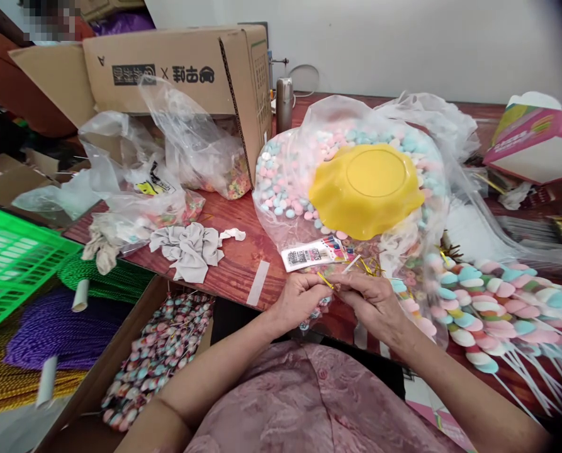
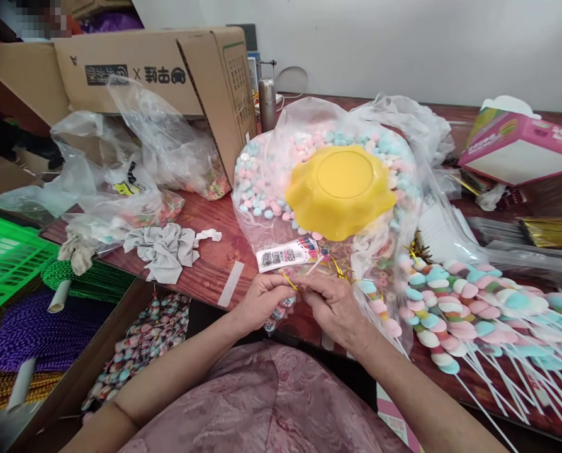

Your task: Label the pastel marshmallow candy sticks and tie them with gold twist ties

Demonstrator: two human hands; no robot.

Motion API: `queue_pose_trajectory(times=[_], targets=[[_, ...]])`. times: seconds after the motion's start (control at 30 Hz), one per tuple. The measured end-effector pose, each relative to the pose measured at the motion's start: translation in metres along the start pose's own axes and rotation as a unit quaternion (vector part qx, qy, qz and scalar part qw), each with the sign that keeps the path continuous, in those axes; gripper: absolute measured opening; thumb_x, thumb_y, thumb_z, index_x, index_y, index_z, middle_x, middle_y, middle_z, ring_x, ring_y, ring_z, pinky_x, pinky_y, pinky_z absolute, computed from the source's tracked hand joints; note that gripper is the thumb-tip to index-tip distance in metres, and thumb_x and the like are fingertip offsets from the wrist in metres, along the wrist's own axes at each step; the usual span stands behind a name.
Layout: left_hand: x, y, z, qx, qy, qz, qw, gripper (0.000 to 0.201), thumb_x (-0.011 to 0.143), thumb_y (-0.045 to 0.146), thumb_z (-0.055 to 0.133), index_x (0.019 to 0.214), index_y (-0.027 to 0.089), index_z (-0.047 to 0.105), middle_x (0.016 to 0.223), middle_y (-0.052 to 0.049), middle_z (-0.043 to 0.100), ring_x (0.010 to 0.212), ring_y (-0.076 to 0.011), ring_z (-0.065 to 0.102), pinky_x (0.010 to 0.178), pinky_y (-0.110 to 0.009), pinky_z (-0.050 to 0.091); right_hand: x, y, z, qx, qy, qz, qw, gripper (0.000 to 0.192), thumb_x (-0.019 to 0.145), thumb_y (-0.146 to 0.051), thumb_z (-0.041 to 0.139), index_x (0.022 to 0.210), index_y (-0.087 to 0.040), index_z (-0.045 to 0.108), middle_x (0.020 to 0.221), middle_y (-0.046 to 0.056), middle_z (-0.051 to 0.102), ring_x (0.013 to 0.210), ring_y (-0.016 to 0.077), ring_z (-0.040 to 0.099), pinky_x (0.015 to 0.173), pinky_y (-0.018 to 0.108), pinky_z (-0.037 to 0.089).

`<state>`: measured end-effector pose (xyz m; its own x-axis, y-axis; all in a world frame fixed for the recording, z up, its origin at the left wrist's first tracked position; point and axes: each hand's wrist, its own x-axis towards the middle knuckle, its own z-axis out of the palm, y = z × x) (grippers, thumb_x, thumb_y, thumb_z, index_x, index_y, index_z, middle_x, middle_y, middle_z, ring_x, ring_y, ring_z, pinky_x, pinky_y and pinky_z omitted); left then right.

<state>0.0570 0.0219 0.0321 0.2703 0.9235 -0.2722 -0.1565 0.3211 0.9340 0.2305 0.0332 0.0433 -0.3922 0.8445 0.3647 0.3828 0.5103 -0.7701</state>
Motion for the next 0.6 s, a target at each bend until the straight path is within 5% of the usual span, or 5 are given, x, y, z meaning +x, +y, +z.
queue_pose_trajectory(times=[0.17, 0.4, 0.6], targets=[[-0.004, -0.003, -0.006, 0.064, -0.02, 0.051, 0.996, 0.029, 0.079, 0.037, 0.064, 0.088, 0.011, 0.074, 0.06, 0.001, 0.052, 0.052, -0.0067, 0.044, 0.05, -0.02, 0.035, 0.0, 0.0, 0.007, -0.026, -0.011, 0.026, 0.999, 0.044, 0.073, -0.007, 0.049, 0.102, -0.026, 0.076, 0.093, 0.0, 0.077, 0.082, 0.0174, 0.072, 0.078, 0.031, 0.057], [-0.007, -0.005, -0.005, 0.176, -0.012, 0.186, 0.967, 0.018, 0.083, 0.025, 0.06, 0.081, 0.013, 0.073, 0.076, -0.004, 0.065, 0.072, -0.0133, 0.056, 0.07, -0.025, 0.045, -0.001, 0.004, 0.015, -0.109, -0.005, 0.028, 0.994, 0.044, 0.073, -0.009, 0.044, 0.101, -0.022, 0.075, 0.083, 0.002, 0.077, 0.07, 0.0187, 0.072, 0.069, 0.032, 0.056], [-0.006, -0.004, -0.002, 0.21, -0.014, 0.203, 0.956, 0.026, 0.089, 0.027, 0.055, 0.073, 0.013, 0.069, 0.072, -0.003, 0.06, 0.068, -0.0123, 0.052, 0.067, -0.024, 0.042, -0.003, 0.003, 0.015, -0.158, -0.036, 0.041, 0.986, 0.039, 0.074, -0.009, 0.044, 0.098, -0.02, 0.073, 0.083, 0.005, 0.076, 0.073, 0.0214, 0.071, 0.068, 0.035, 0.056]])
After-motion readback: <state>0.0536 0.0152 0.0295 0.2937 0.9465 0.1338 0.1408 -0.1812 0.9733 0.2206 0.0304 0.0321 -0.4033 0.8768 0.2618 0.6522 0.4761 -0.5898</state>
